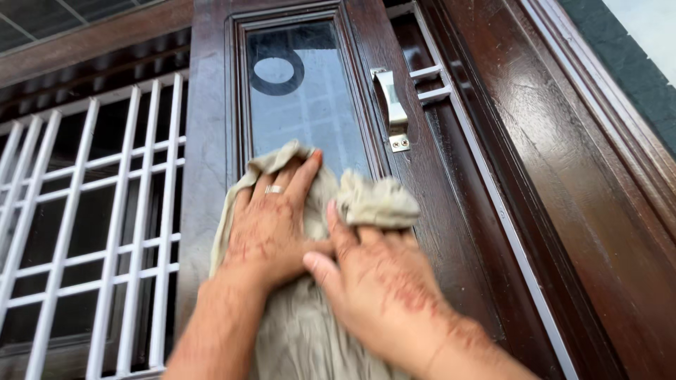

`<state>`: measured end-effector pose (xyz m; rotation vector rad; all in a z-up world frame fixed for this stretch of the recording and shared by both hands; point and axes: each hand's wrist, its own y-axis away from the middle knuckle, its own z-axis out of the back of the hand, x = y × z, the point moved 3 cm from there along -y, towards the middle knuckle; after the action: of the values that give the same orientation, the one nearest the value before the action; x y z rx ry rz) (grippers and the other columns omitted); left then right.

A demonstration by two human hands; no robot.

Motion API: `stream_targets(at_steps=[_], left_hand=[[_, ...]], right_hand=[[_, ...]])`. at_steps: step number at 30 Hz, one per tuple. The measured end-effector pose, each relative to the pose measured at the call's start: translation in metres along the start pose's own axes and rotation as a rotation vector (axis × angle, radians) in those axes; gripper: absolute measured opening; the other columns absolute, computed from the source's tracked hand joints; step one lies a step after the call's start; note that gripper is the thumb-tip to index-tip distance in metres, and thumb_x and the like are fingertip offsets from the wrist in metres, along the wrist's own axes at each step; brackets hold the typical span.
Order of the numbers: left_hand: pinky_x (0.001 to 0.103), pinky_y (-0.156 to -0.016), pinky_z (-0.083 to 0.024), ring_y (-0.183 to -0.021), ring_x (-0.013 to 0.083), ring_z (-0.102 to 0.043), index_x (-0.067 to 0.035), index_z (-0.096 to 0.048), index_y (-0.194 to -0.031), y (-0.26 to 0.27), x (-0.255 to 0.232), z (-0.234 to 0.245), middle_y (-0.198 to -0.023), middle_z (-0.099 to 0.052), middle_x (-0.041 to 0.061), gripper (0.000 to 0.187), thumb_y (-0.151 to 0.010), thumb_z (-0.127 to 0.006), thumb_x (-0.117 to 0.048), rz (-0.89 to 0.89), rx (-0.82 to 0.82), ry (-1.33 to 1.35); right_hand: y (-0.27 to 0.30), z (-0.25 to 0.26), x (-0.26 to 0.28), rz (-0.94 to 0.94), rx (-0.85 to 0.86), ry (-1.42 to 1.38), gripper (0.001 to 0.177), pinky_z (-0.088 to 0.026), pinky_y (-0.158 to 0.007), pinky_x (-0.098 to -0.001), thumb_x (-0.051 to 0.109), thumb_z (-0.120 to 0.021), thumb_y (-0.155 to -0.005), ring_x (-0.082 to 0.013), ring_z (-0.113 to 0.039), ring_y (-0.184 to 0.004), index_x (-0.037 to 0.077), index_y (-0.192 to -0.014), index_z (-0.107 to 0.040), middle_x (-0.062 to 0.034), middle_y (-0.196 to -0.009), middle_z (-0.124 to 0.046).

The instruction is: The person wipes the wooden frame, glass panes, and metal grill of a window with a cloth.

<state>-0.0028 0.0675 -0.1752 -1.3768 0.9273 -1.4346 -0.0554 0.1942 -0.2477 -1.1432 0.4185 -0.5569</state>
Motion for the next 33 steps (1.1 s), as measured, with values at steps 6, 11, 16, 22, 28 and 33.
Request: stream_targets(at_steps=[6, 11, 16, 22, 28, 33], left_hand=[[0.062, -0.116, -0.008, -0.145, 0.0348, -0.031, -0.026, -0.026, -0.160, 0.055, 0.014, 0.014, -0.161, -0.036, 0.007, 0.133, -0.048, -0.087, -0.064, 0.308, -0.047, -0.051], [0.056, -0.114, -0.014, -0.149, 0.0339, -0.027, -0.027, -0.019, -0.162, 0.081, 0.031, 0.009, -0.164, -0.029, 0.011, 0.130, -0.057, -0.087, -0.064, 0.487, -0.104, -0.080], [0.042, -0.113, -0.040, -0.142, 0.0358, -0.042, -0.011, -0.019, -0.161, 0.117, 0.057, 0.000, -0.155, -0.036, 0.024, 0.118, -0.068, -0.081, -0.048, 0.322, -0.251, 0.168], [0.046, -0.106, -0.042, -0.133, 0.0378, -0.049, -0.007, -0.027, -0.157, 0.152, 0.049, -0.013, -0.145, -0.047, 0.024, 0.105, -0.075, -0.077, -0.049, 0.551, -0.256, 0.252], [0.050, -0.100, -0.045, -0.125, 0.0399, -0.056, -0.003, -0.035, -0.154, 0.156, 0.019, -0.004, -0.135, -0.058, 0.024, 0.093, -0.083, -0.073, -0.051, 0.697, -0.304, 0.242], [0.053, -0.103, -0.041, -0.124, 0.0422, -0.055, -0.004, -0.047, -0.145, 0.133, -0.014, 0.016, -0.130, -0.065, 0.022, 0.081, -0.084, -0.077, -0.047, 0.352, -0.270, -0.038]], right_hand=[[0.020, -0.028, 0.032, 0.335, -0.264, 0.065, 0.080, -0.017, -0.113, -0.0623, 0.053, -0.045, -0.102, -0.0558, -0.027, -0.144, -0.004, -0.155, -0.026, -0.0372, -0.156, -0.029], [0.010, -0.039, 0.041, 0.178, 0.244, 0.016, 0.090, -0.009, -0.122, -0.0562, 0.066, -0.034, -0.105, -0.0483, -0.018, -0.152, 0.004, -0.167, -0.011, -0.0331, -0.166, -0.014], [0.005, -0.056, 0.069, 0.374, 0.133, -0.168, 0.091, 0.009, -0.113, -0.0614, 0.065, -0.033, -0.103, -0.0520, 0.013, -0.153, -0.002, -0.159, -0.006, -0.0357, -0.161, 0.003], [0.019, -0.083, 0.084, 0.534, -0.327, 0.033, 0.091, 0.002, -0.122, -0.0582, 0.072, -0.028, -0.108, -0.0460, -0.004, -0.158, 0.003, -0.166, -0.014, -0.0298, -0.168, -0.013], [0.021, -0.070, 0.075, 0.458, 0.047, -0.004, 0.087, -0.024, -0.111, -0.0516, 0.079, -0.030, -0.098, -0.0349, -0.034, -0.142, 0.029, -0.168, -0.026, -0.0202, -0.166, -0.028], [0.021, -0.022, 0.043, 0.370, -0.144, 0.146, 0.089, -0.029, -0.102, -0.0582, 0.085, -0.035, -0.089, -0.0397, -0.041, -0.133, 0.023, -0.153, -0.037, -0.0252, -0.144, -0.044]])
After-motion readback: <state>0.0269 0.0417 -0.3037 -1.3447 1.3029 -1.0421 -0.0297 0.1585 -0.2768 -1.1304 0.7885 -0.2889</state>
